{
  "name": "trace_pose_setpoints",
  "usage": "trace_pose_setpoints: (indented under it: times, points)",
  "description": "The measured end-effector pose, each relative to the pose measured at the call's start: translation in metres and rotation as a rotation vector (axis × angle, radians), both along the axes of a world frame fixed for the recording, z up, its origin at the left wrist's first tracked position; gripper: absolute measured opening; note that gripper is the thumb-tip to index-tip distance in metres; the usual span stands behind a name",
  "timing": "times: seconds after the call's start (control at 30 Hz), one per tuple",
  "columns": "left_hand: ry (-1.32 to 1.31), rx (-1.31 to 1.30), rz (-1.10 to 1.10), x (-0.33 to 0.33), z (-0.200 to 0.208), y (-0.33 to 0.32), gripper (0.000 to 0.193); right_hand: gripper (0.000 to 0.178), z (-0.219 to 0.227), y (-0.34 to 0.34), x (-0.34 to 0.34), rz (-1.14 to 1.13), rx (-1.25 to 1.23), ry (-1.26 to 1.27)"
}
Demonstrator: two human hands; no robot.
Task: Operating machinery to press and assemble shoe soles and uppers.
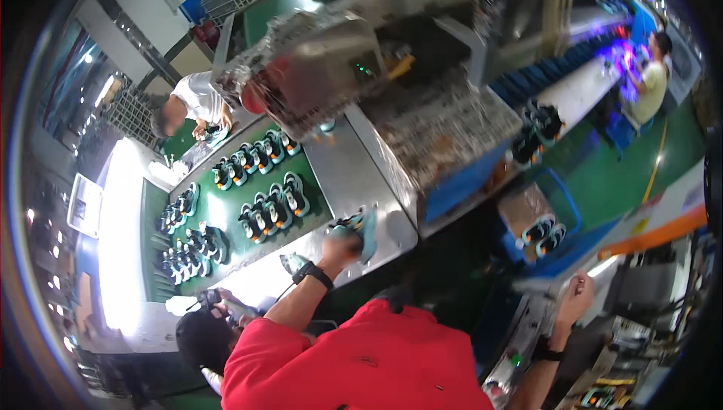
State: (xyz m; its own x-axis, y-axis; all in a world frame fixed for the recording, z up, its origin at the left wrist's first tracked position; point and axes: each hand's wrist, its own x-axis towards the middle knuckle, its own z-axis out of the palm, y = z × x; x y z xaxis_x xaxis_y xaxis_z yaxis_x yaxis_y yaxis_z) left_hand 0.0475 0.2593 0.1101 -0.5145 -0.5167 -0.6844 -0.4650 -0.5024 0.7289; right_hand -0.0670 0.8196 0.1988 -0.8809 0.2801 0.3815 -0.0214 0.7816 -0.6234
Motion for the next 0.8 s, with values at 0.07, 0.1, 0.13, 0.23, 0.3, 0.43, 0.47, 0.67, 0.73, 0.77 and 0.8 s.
trace_pose_setpoints:
  times: [0.07, 0.1, 0.13, 0.23, 0.3, 0.43, 0.47, 0.67, 0.73, 0.77, 0.8]
  points:
    - [0.063, -0.103, 0.143, -0.018, -0.037, -0.053, 0.020, 0.012, 0.075, -0.064, -0.066, 0.280, -0.083, 0.175]
    - [-0.006, -0.197, 0.153, -0.035, -0.044, -0.074, 0.022, 0.012, 0.117, -0.097, -0.091, 0.318, 0.031, 0.144]
    - [-0.062, -0.223, 0.194, -0.036, -0.072, -0.111, 0.024, 0.013, 0.156, -0.142, -0.121, 0.422, 0.090, 0.212]
    - [-0.203, -0.632, 0.045, -0.052, -0.132, -0.180, 0.059, 0.019, 0.254, -0.270, -0.199, 0.658, 0.383, 0.287]
    - [-0.407, -0.940, 0.038, -0.057, -0.168, -0.206, 0.062, 0.031, 0.287, -0.373, -0.246, 0.809, 0.367, 0.393]
    - [-0.405, -0.758, -0.108, -0.110, -0.182, -0.227, 0.079, 0.051, 0.334, -0.537, -0.317, 1.074, 0.777, 0.697]
    - [-0.708, -1.206, -0.134, 0.003, -0.280, -0.280, 0.077, 0.063, 0.356, -0.601, -0.313, 1.305, 0.654, 0.774]
    - [-0.500, -0.663, 0.012, -0.123, -0.169, -0.226, 0.078, 0.052, 0.343, -0.705, -0.322, 1.249, 0.903, 0.662]
    - [-0.556, -1.329, 0.077, -0.013, -0.276, -0.260, 0.065, 0.057, 0.336, -0.724, -0.325, 1.263, 0.603, 0.665]
    - [-0.338, -1.032, 0.030, -0.030, -0.262, -0.257, 0.061, 0.056, 0.336, -0.709, -0.325, 1.144, 0.520, 0.638]
    - [-0.133, -0.972, -0.035, -0.065, -0.251, -0.245, 0.057, 0.054, 0.368, -0.673, -0.313, 0.968, 0.466, 0.672]
